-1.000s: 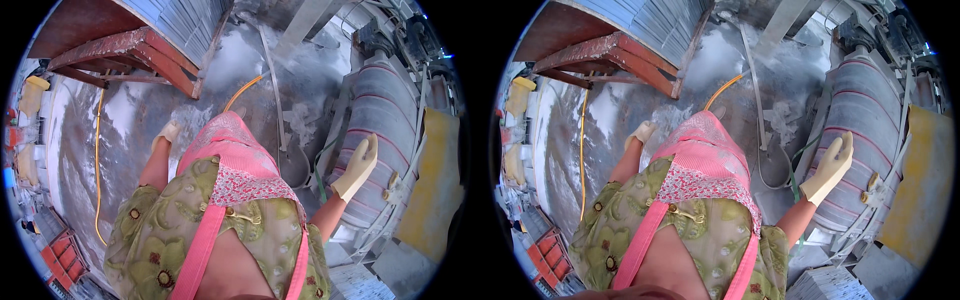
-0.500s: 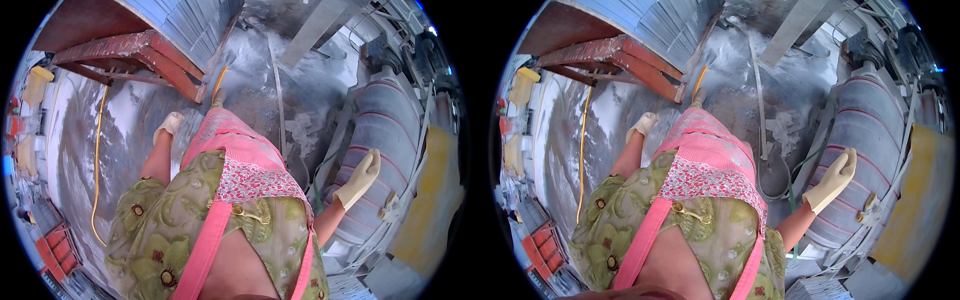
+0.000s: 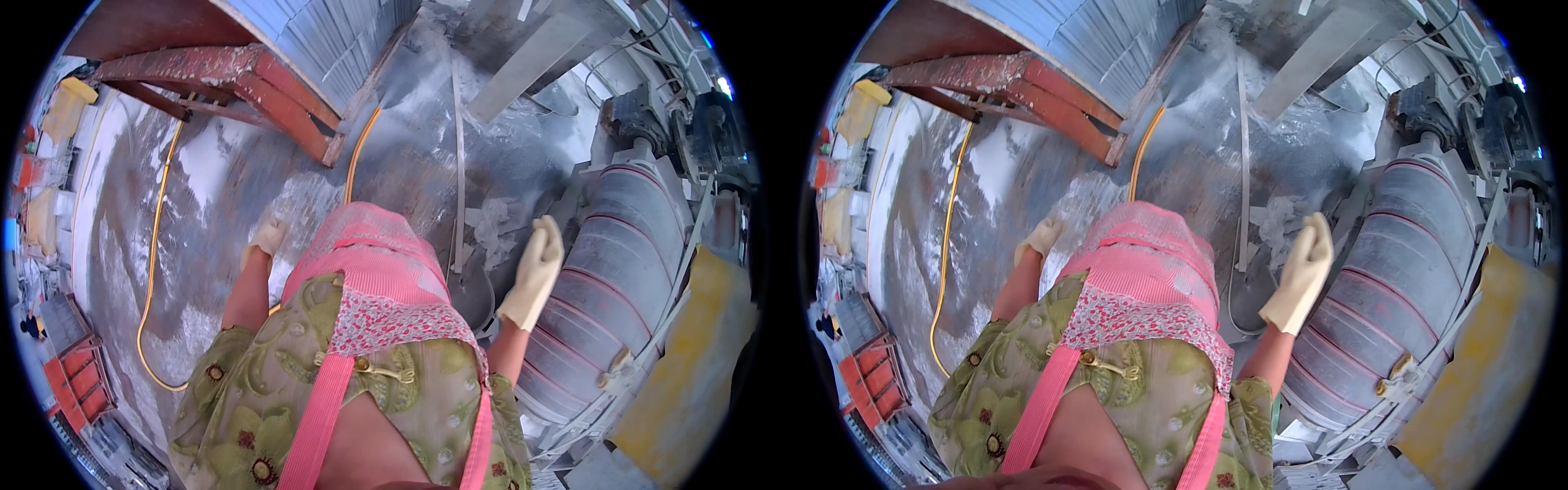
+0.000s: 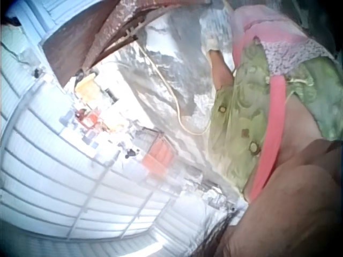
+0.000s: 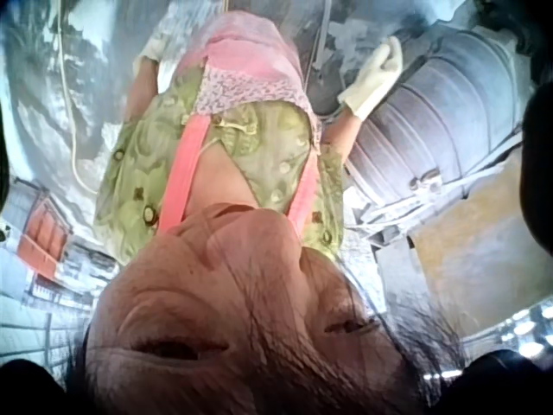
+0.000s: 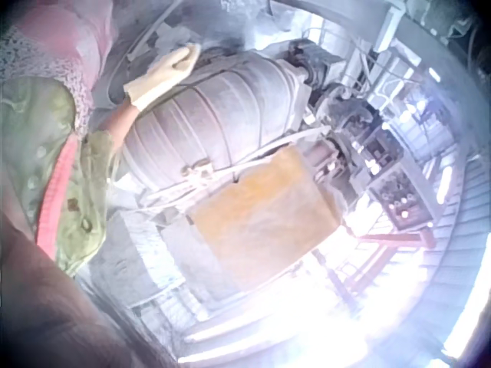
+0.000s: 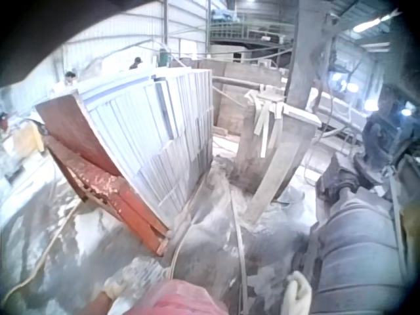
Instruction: The person repeatedly picks up rectangular planks and presses them against a red rotating sanding drum to smooth the surfaces. After sanding, the person stacks the finished planks on a nearby table.
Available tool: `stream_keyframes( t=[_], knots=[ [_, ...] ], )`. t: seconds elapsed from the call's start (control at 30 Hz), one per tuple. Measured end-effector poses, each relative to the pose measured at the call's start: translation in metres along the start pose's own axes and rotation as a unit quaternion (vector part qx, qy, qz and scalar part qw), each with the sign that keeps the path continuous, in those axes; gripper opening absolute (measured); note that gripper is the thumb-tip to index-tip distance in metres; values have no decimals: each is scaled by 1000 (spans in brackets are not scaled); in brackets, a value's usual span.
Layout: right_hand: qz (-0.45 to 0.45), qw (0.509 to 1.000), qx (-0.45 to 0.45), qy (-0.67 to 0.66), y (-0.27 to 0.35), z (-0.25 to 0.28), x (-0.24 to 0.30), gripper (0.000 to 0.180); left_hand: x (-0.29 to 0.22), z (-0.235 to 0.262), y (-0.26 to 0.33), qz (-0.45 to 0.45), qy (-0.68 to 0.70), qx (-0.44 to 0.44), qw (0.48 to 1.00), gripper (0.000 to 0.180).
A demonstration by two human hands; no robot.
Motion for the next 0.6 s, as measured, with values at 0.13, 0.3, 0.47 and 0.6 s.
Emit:
stream_keyframes(
  t=[0.13, 0.3, 0.47, 0.6],
  knots=[
    [-72, 996, 46, -30, 28, -32, -9, 44, -37, 9, 12, 2, 12, 32, 999, 45],
    [-85, 992, 90, -4, 43, -39, -9, 43, -109, 20, 59, -25, 16, 15, 999, 43],
    [-69, 994, 79, -16, 44, -43, -9, 43, -131, 13, 72, -48, 41, 49, 997, 43],
    [-57, 995, 75, -26, 49, -45, -13, 44, -105, 6, 57, -53, 22, 62, 996, 42]
  ],
)
Point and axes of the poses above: each hand's wrist, its own y-axis away from the middle knuckle, its own z-axis out of the back of the hand, x = y × z, the point moved 4 cm from there along -y, towards the middle knuckle, and after that the axes turned 14 degrees about z, right-handed, at the moved point
